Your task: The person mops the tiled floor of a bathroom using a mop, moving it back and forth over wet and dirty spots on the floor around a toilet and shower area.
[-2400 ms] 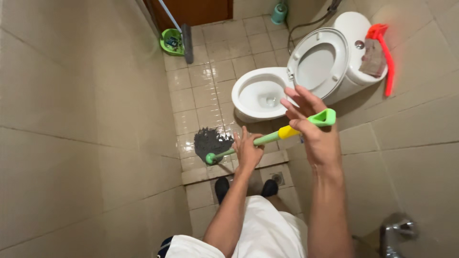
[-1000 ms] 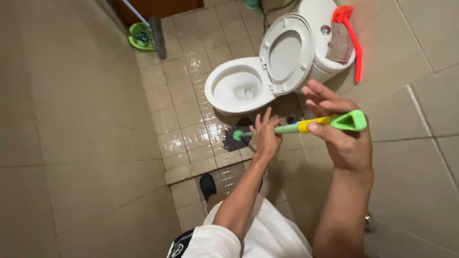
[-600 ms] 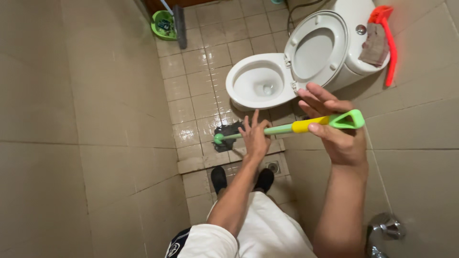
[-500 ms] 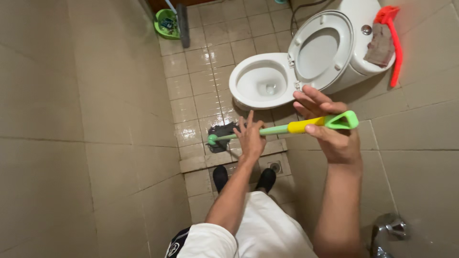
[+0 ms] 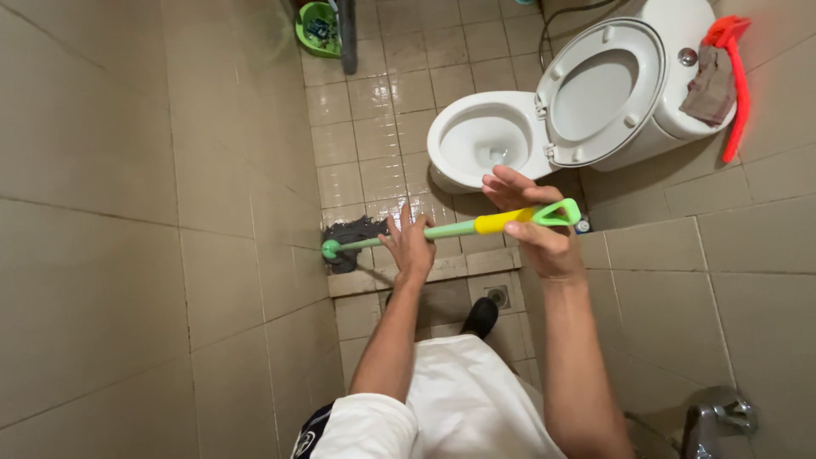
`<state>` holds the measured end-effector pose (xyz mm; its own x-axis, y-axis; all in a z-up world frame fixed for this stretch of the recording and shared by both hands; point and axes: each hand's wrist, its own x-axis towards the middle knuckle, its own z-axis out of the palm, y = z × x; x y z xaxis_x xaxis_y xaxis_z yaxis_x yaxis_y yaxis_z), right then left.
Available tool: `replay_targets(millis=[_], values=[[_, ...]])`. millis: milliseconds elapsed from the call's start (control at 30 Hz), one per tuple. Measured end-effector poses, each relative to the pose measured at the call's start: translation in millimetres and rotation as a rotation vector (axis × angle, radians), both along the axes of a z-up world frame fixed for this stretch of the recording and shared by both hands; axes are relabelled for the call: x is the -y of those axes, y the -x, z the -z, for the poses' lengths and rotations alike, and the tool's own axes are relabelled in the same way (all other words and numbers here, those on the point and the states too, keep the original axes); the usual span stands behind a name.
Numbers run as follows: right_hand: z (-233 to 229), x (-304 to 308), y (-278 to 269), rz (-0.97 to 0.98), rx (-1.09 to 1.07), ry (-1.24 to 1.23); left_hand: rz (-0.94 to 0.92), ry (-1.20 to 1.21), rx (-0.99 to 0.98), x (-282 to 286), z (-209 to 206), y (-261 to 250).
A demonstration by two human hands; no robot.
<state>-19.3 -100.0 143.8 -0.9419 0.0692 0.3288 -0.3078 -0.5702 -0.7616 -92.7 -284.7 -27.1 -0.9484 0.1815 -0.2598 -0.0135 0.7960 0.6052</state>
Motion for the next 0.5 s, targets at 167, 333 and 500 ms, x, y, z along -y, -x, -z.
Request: replay_targets(millis=[167, 333, 500], values=[[-8.6, 6.3, -5.9, 0.158, 0.168, -0.098, -0.006, -0.032, -0.048, 2.0, 21.0, -7.2], [-42.7, 7.8, -7.9, 0.272, 0.366, -0.077, -0.107, -0.124, -0.071, -16.1, 13.7, -8.7], [-85.0, -18.4, -21.5, 0.395, 0.382, -0.119, 0.053, -0.111, -0.04, -55.5, -24.2, -18.3]])
